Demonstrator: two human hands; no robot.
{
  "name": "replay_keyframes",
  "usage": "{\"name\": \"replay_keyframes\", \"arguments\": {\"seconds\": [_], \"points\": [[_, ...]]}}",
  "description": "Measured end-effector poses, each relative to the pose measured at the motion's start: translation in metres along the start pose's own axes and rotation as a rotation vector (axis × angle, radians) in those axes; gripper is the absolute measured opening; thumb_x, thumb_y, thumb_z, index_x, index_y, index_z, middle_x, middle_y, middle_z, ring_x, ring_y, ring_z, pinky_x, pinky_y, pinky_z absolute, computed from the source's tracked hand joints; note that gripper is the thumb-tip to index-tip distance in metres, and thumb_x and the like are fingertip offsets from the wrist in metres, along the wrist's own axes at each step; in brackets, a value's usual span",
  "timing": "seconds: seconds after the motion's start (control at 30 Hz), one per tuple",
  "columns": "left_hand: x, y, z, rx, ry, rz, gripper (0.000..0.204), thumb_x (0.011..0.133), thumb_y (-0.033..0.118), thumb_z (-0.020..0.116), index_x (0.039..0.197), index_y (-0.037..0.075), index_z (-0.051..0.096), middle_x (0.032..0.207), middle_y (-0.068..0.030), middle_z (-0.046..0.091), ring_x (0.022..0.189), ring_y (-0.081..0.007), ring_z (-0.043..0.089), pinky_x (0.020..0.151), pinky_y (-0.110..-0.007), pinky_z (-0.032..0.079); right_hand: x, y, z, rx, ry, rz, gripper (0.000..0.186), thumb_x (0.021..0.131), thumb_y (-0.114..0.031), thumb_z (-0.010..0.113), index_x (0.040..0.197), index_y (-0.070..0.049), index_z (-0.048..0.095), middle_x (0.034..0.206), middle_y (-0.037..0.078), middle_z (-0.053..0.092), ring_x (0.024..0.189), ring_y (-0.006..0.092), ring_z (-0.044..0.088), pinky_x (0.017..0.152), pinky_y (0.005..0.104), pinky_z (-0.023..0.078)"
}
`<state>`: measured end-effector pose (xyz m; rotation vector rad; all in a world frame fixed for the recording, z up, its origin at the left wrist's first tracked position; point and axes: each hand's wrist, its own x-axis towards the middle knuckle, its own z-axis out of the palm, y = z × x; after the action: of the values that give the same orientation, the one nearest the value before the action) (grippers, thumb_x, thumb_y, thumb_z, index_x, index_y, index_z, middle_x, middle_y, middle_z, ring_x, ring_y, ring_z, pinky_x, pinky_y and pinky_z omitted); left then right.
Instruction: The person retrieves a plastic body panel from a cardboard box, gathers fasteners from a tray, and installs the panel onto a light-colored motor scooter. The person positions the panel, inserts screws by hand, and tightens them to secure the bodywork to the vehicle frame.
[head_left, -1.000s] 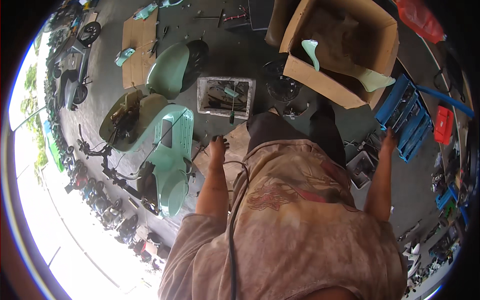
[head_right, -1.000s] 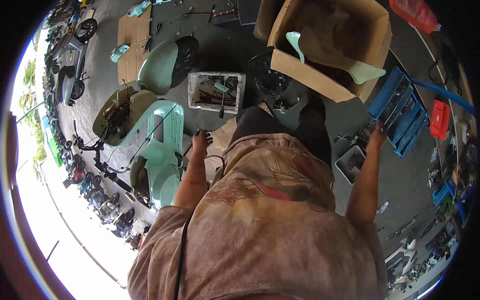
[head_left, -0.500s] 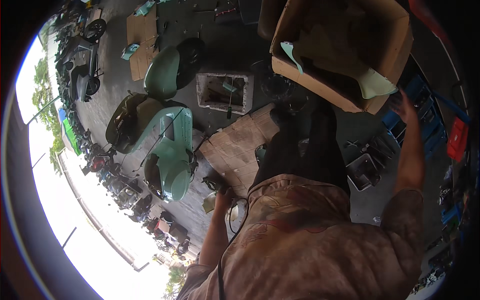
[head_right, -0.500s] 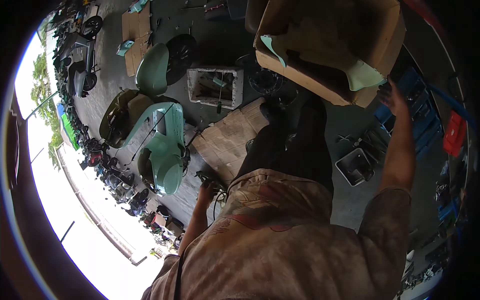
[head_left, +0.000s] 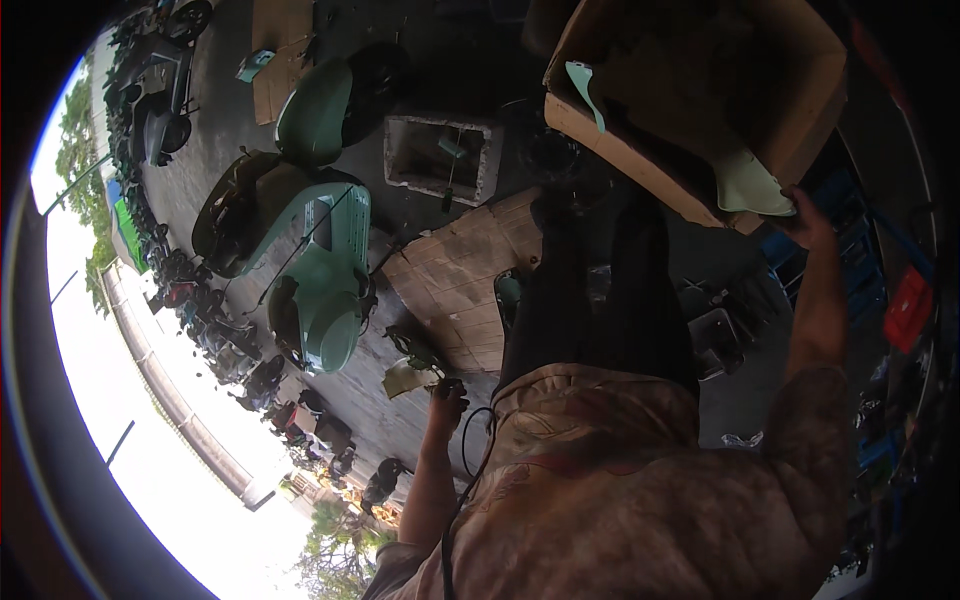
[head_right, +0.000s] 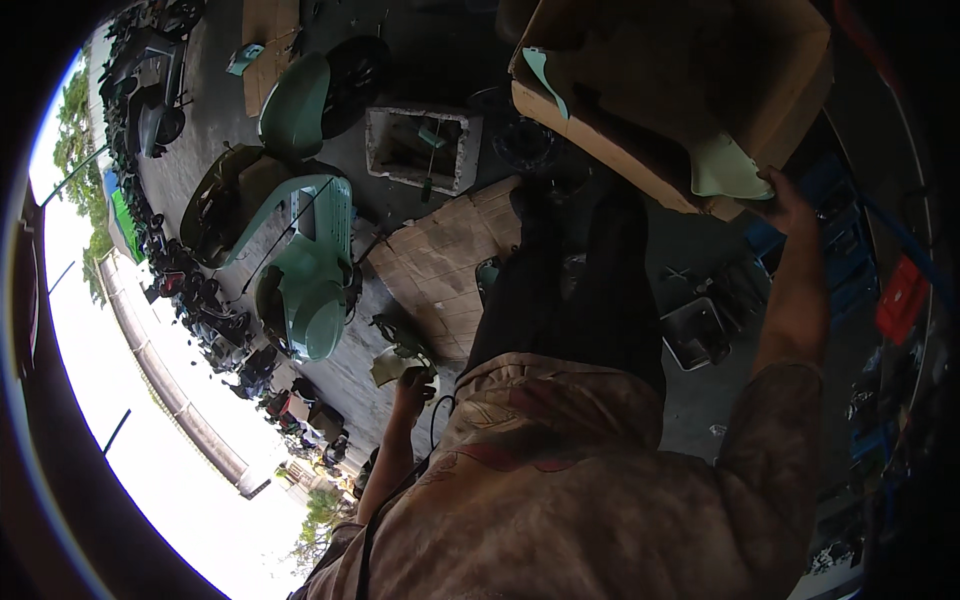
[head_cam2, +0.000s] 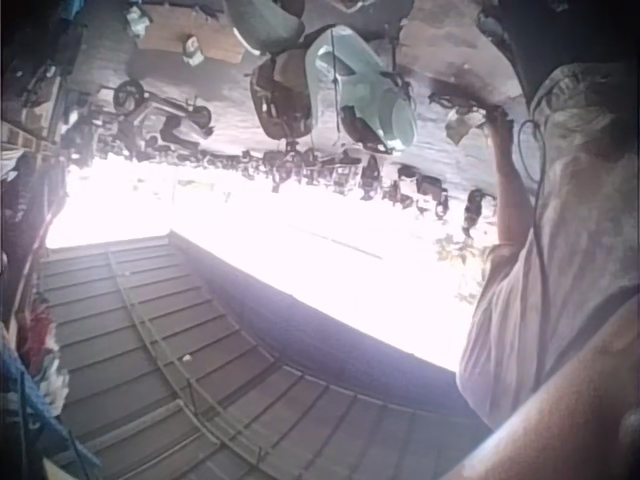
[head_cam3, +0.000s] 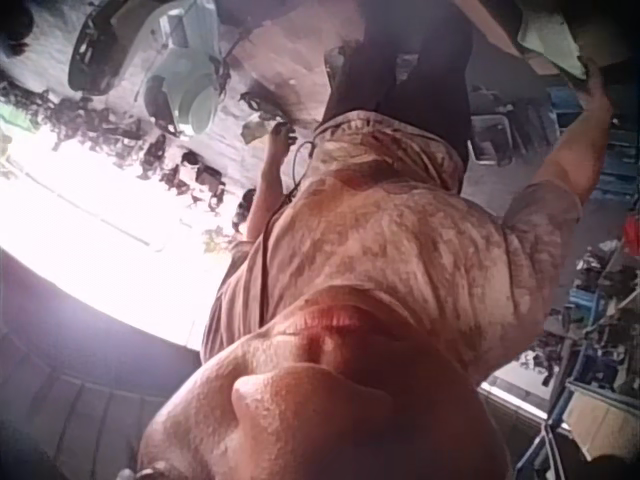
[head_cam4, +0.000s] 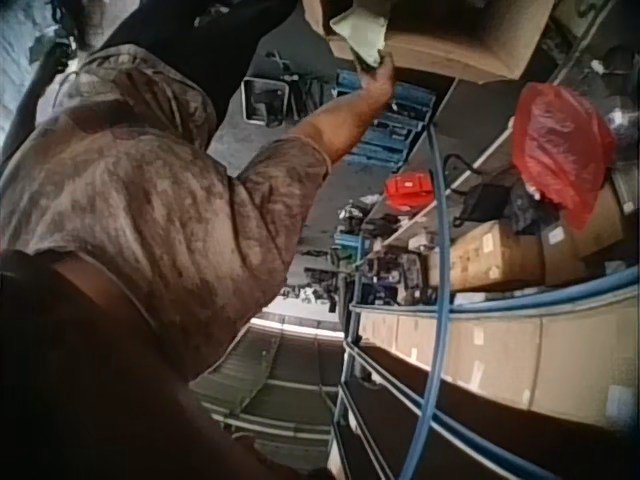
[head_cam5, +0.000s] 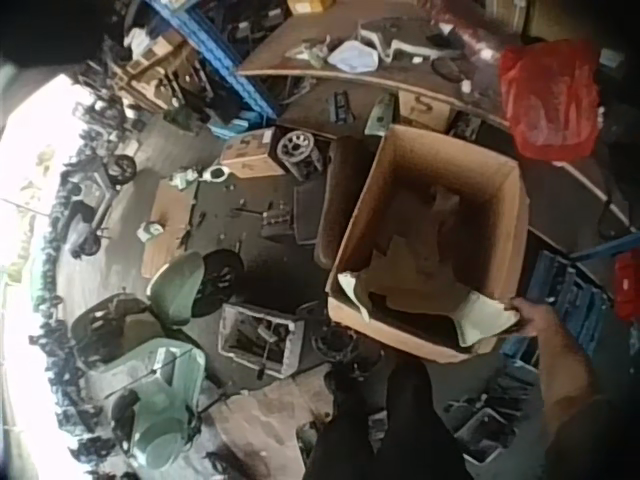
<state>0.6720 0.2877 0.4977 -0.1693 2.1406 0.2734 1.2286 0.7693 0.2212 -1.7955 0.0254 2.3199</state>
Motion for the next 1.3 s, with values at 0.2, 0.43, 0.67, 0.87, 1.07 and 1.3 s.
{"name": "replay_keyframes", "arguments": {"seconds": [0.2, 0.43, 0.67, 0.87, 1.07, 1.3], "points": [[-0.009, -0.012, 0.017, -0.042, 0.018, -0.059, 0.023, 0.092, 0.018, 0.055, 0.109, 0.001, 0.055, 0.086, -0.01, 0.062, 0.062, -0.0146, 0.06, 0.052, -0.026, 0.046, 0.026, 0.029, 0.037, -0.036, 0.108, 0.117, 0.054, 0.08, -0.027, 0.064, 0.126, -0.003, 0.047, 0.125, 0.016, 0.052, 0.113, 0.0311, 0.054, 0.096, 0.0446, 0.05], [-0.007, -0.01, 0.033, -0.057, -0.002, 0.008, 0.023, 0.092, 0.017, 0.054, 0.108, 0.001, 0.056, 0.085, -0.01, 0.062, 0.063, -0.015, 0.059, 0.054, -0.026, 0.047, 0.027, 0.045, 0.05, 0.15, -0.005, -0.035, 0.062, 0.08, -0.017, 0.062, 0.131, 0.002, 0.034, 0.13, 0.02, 0.041, 0.119, 0.0343, 0.049, 0.101, 0.0422, 0.048], [0.004, -0.023, 0.048, -0.127, -0.049, 0.062, 0.02, 0.092, 0.016, 0.053, 0.106, 0.002, 0.055, 0.087, -0.0124, 0.062, 0.066, -0.0177, 0.061, 0.056, -0.03, 0.051, -0.011, 0.05, 0.096, 0.028, 0.223, -0.126, 0.06, 0.076, -0.021, 0.065, 0.127, 0.0, 0.043, 0.126, 0.017, 0.047, 0.113, 0.0329, 0.052, 0.096, 0.0451, 0.05], [0.019, -0.024, 0.06, -0.154, -0.077, 0.055, 0.024, 0.094, 0.02, 0.052, 0.111, 0.004, 0.055, 0.091, -0.0121, 0.064, 0.069, -0.0185, 0.061, 0.061, -0.031, 0.05, -0.043, 0.056, 0.084, -0.04, 0.183, -0.185, 0.051, 0.08, -0.022, 0.06, 0.126, -0.004, 0.047, 0.123, 0.013, 0.052, 0.11, 0.0294, 0.055, 0.092, 0.0441, 0.051], [0.045, 0.008, 0.077, -0.155, -0.099, 0.162, 0.026, 0.093, 0.022, 0.051, 0.112, 0.004, 0.056, 0.089, -0.0123, 0.065, 0.064, -0.0192, 0.062, 0.059, -0.03, 0.05, -0.13, 0.06, 0.08, -0.236, 0.216, -0.183, 0.045, 0.08, -0.022, 0.06, 0.121, -0.004, 0.053, 0.115, 0.012, 0.059, 0.108, 0.0243, 0.057, 0.087, 0.0413, 0.049], [0.078, 0.153, 0.098, -0.376, -0.348, 0.2, 0.058, 0.093, 0.053, 0.045, 0.125, 0.004, 0.049, 0.111, -0.0162, 0.061, 0.095, -0.0273, 0.061, 0.08, -0.041, 0.051, -0.243, 0.074, 0.054, -0.449, 0.174, -0.266, 0.05, 0.077, -0.01, 0.058, 0.125, 0.0, 0.051, 0.113, 0.01, 0.061, 0.101, 0.0203, 0.059, 0.089, 0.0343, 0.046]]}}
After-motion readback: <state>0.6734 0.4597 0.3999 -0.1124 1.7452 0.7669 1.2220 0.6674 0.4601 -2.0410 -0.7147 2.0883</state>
